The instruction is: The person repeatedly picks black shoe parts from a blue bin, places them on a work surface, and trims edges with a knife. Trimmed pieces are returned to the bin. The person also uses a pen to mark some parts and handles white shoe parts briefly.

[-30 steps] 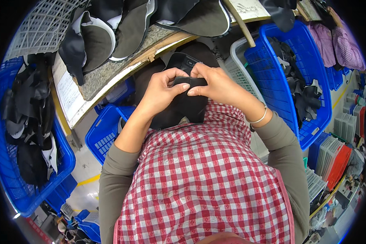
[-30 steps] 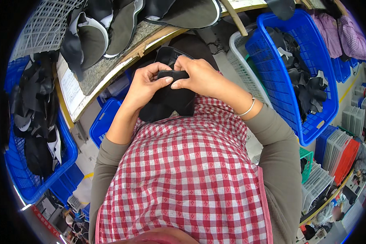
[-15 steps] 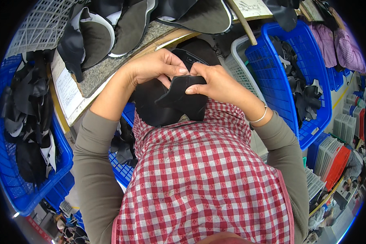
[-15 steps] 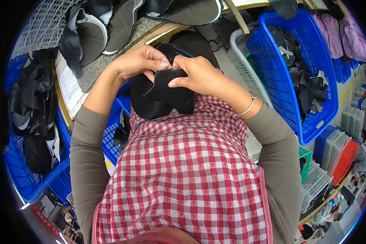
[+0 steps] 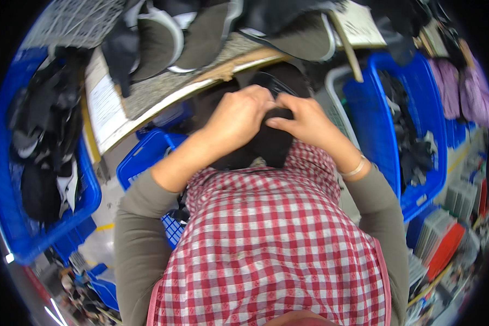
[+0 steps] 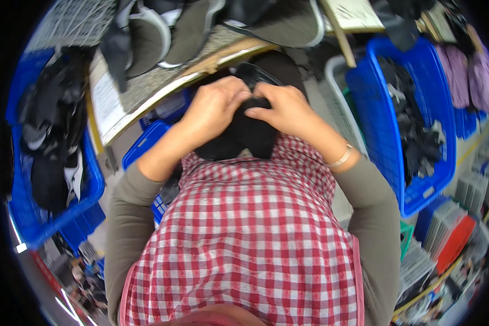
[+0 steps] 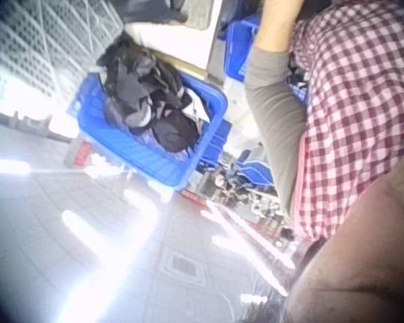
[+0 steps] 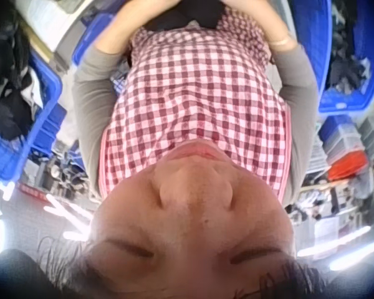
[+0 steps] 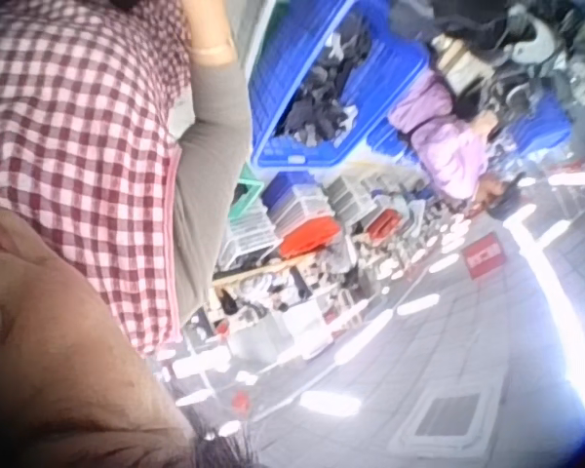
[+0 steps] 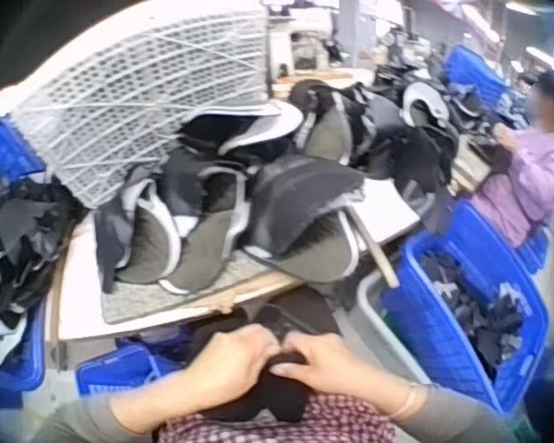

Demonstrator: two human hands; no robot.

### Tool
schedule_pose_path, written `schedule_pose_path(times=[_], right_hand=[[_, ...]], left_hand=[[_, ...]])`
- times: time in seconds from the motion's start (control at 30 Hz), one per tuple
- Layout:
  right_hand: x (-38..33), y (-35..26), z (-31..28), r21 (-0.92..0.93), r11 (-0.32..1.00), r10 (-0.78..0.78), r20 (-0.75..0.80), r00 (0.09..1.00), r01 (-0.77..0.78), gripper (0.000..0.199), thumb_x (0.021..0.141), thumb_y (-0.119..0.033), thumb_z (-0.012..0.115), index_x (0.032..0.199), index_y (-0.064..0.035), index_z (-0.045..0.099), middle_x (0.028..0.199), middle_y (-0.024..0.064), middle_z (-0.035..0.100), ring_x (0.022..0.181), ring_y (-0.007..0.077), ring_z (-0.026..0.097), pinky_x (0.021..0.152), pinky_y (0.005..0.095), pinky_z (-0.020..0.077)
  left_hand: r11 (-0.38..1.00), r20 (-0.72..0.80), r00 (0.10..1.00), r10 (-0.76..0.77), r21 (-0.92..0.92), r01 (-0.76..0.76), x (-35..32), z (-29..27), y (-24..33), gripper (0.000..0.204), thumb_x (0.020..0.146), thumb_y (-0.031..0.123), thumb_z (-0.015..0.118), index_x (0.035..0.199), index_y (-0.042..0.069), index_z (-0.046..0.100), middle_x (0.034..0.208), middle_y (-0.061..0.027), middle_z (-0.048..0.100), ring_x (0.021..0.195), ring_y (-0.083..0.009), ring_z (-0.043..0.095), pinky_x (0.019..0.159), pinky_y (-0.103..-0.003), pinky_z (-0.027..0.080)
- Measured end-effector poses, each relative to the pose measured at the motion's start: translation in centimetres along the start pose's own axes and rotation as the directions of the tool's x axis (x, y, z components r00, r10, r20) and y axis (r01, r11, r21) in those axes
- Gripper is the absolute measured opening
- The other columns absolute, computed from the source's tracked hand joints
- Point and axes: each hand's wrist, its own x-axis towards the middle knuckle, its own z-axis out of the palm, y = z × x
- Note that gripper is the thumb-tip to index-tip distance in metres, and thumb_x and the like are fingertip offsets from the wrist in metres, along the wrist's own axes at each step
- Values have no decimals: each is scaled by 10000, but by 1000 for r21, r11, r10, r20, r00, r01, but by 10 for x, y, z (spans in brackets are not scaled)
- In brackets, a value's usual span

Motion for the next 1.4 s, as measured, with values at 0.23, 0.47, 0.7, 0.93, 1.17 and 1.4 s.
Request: schedule_pose_path(times=[0.23,0.47,0.7,0.93,1.17,1.4], right_hand=[[-6,5,-2,194,945,234,163,959,-264,232,888,-206,811,996,-19,725,813,117,705,705,148,620,686,326,511],[4,-78,-65,56,957,-278,-99,955,285,325,848,-240,855,1013,-12,692,831,108,667,748,235,623,690,346,494],[26,-110,-103,274,937,-196,-107,975,218,191,940,-185,773,988,-21,688,854,-1,663,829,70,595,749,255,501],[38,-83,-84,217,972,61,137,989,-90,279,910,-192,811,1051,7,676,918,39,695,864,92,614,793,286,528],[20,-114,-86,-369,760,-556,57,829,535,251,704,-135,821,909,-108,678,832,11,615,784,245,589,691,372,424],[21,-145,-89,-700,283,-920,-6,392,655,294,577,-166,770,860,-173,689,821,-39,599,733,159,575,704,335,411]], left_hand=[[730,211,886,-413,-505,460,-59,15,-10,176,866,55,810,1002,-28,736,909,-48,725,877,-90,627,811,-282,520],[846,-187,919,-348,-485,222,-64,-58,49,185,819,50,821,948,-46,729,828,-85,712,777,-146,661,727,-295,521],[757,-239,862,-447,-614,223,-59,-99,54,151,851,18,824,980,-13,754,873,-19,745,796,-72,666,746,-230,537],[555,-115,839,-532,-796,243,-69,-64,10,171,851,-11,813,1007,-13,741,889,-38,739,775,-68,645,736,-221,515],[928,-257,961,-105,-371,2,-56,-82,32,239,718,-31,819,945,-1,746,890,-77,699,898,-224,667,797,-332,523],[893,-498,742,450,254,-371,-46,-93,73,378,649,-60,768,1016,29,757,904,-105,696,887,-312,688,761,-409,539]])
